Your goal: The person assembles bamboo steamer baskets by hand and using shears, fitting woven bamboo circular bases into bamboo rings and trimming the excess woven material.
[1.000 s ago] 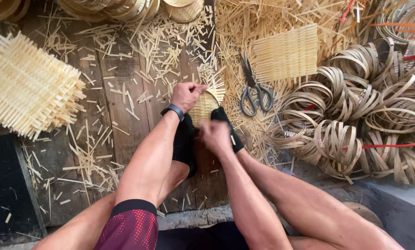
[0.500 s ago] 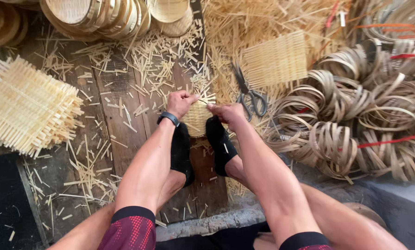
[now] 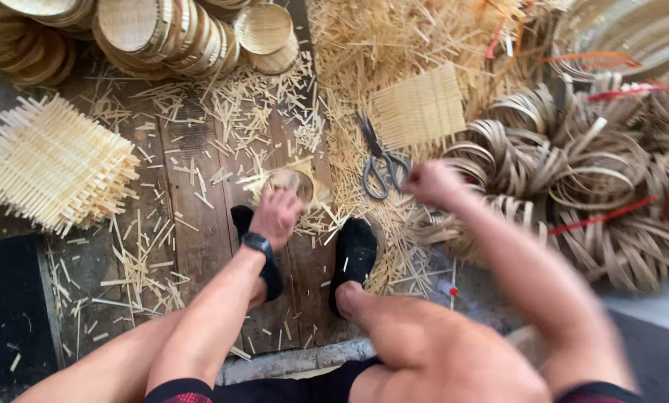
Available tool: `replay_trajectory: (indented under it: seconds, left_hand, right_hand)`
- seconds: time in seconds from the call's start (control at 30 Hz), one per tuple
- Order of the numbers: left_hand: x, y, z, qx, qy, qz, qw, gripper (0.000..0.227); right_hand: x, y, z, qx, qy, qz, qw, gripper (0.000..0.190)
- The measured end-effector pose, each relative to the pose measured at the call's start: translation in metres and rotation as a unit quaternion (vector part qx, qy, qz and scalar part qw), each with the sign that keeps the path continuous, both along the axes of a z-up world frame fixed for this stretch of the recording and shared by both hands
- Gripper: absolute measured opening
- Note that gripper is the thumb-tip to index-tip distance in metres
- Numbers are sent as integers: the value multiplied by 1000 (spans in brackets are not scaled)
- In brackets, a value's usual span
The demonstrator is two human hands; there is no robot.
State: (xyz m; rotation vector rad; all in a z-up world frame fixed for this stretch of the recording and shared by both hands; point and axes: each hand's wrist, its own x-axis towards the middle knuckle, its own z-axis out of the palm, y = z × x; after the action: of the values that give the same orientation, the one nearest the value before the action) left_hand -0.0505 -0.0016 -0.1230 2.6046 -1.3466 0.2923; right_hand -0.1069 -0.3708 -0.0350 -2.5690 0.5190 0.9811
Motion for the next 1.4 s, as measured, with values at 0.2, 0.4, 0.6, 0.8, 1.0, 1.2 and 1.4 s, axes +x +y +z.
replay_trajectory:
  seconds: [0.2, 0.4, 0.6, 0.8, 1.0, 1.2, 1.4]
  left_hand:
    - [-2, 19, 23, -168, 186, 126, 960, 28]
    - [14, -4, -9, -147, 352, 194, 903, 60]
    - [4, -18, -11, -284, 181, 150, 929, 59]
    - [18, -19, -33, -201, 278, 98, 934, 61]
    - [15, -19, -1, -119, 167, 181, 962, 59]
    - [-2, -41, -9, -166, 210, 270, 925, 63]
    - [6, -40, -23, -129, 187, 243, 943, 65]
  right_hand:
    - [-18, 28, -186, -68, -325, -43, 942, 64]
    - [4, 16, -211, 72, -17, -210, 975, 62]
    - [-7, 23, -146, 188, -101, -241, 947, 46]
    - [-16, 67, -75, 42, -55, -175, 982, 61]
    - [-6, 75, -60, 15, -195, 27, 980, 61]
    - [33, 84, -76, -71, -159, 159, 972, 72]
    - [26, 60, -112, -93, -75, 193, 974, 27]
